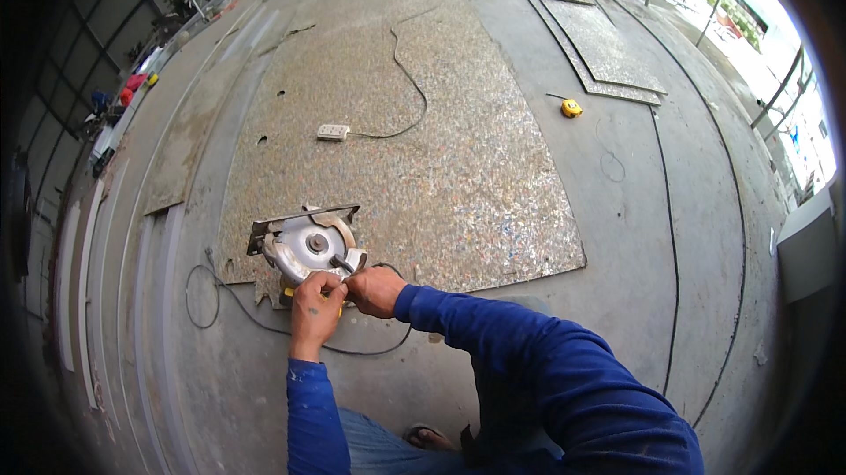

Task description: The person adjusts the blade guard and depth settings on a circular saw using a metal rod. They then position the saw on a large sheet of particle board and appear to prepare for cutting.

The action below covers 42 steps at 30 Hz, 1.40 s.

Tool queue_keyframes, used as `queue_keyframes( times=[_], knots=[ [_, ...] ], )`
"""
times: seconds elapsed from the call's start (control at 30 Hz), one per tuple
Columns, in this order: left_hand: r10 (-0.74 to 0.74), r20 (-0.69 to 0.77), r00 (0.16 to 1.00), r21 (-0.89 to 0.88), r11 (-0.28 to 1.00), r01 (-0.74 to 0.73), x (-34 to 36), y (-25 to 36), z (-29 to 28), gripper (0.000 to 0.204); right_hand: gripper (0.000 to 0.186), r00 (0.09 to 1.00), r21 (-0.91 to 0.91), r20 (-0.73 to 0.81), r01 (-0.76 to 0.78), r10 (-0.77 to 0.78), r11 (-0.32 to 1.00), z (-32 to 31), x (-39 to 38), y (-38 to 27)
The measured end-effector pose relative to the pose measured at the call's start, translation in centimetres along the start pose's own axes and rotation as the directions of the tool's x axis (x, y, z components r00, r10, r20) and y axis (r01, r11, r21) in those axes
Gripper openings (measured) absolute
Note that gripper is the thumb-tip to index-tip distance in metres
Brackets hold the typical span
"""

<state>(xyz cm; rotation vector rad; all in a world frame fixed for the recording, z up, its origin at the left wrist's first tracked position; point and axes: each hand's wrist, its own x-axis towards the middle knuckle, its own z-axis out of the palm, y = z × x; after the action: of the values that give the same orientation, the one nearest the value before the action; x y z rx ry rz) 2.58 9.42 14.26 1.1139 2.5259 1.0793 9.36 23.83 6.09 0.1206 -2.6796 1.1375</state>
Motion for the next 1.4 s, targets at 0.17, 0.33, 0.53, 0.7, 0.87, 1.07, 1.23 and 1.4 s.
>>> queue_keyframes(
  times=[0.17, 0.33, 0.53, 0.7, 0.87, 1.07, 1.23, 1.4],
  knots=[
    [0.004, 0.004, 1.0, -0.002, 1.0, -0.004, 0.1, 0.3, -0.1, 0.011, 0.009, 1.0, 0.002, 0.019, 0.006, -0.006, 1.0, -0.3, 0.1, 0.0],
    [-0.005, 0.007, 1.0, 0.0, 1.0, 0.005, 0.1, 0.1, -0.1, 0.011, 0.015, 0.994, 0.001, 0.11, -0.025, 0.025, 1.0, -0.6, 0.1, -0.1],
    [-0.043, -0.01, 0.999, 0.023, 0.999, 0.043, 0.1, 0.2, 0.1, 0.013, 0.011, 0.998, -0.007, 0.054, -0.02, 0.021, 1.0, -0.4, 0.1, 0.1],
    [-0.013, -0.002, 1.0, -0.14, 0.99, 0.012, 0.1, -0.8, -0.7, 0.026, 0.01, 0.992, -0.049, 0.114, -0.048, 0.054, 0.998, -3.0, 0.1, -1.7],
    [-0.187, 0.056, 0.981, -0.6, 0.778, 0.183, -0.6, -3.2, -1.5, 0.035, 0.017, 0.96, -0.116, 0.121, -0.239, 0.253, 0.964, -10.6, -2.2, -5.8],
    [-0.33, 0.303, 0.894, -0.737, 0.514, 0.439, -5.4, 0.5, 10.0, 0.025, 0.012, 0.864, -0.162, -0.337, -0.446, 0.375, 0.88, -17.9, -4.7, -7.1],
    [0.14, 0.775, 0.616, -0.602, 0.461, 0.653, -11.8, 11.9, 17.4, 0.039, 0.01, 0.899, -0.274, -0.349, -0.367, 0.263, 0.889, -21.7, -4.7, -12.9],
    [0.504, 0.737, 0.451, -0.655, 0.365, 0.662, -14.5, 14.0, 19.8, 0.045, 0.013, 0.979, -0.495, 0.097, -0.107, 0.177, 0.862, -21.0, -3.4, -19.3]
  ],
)
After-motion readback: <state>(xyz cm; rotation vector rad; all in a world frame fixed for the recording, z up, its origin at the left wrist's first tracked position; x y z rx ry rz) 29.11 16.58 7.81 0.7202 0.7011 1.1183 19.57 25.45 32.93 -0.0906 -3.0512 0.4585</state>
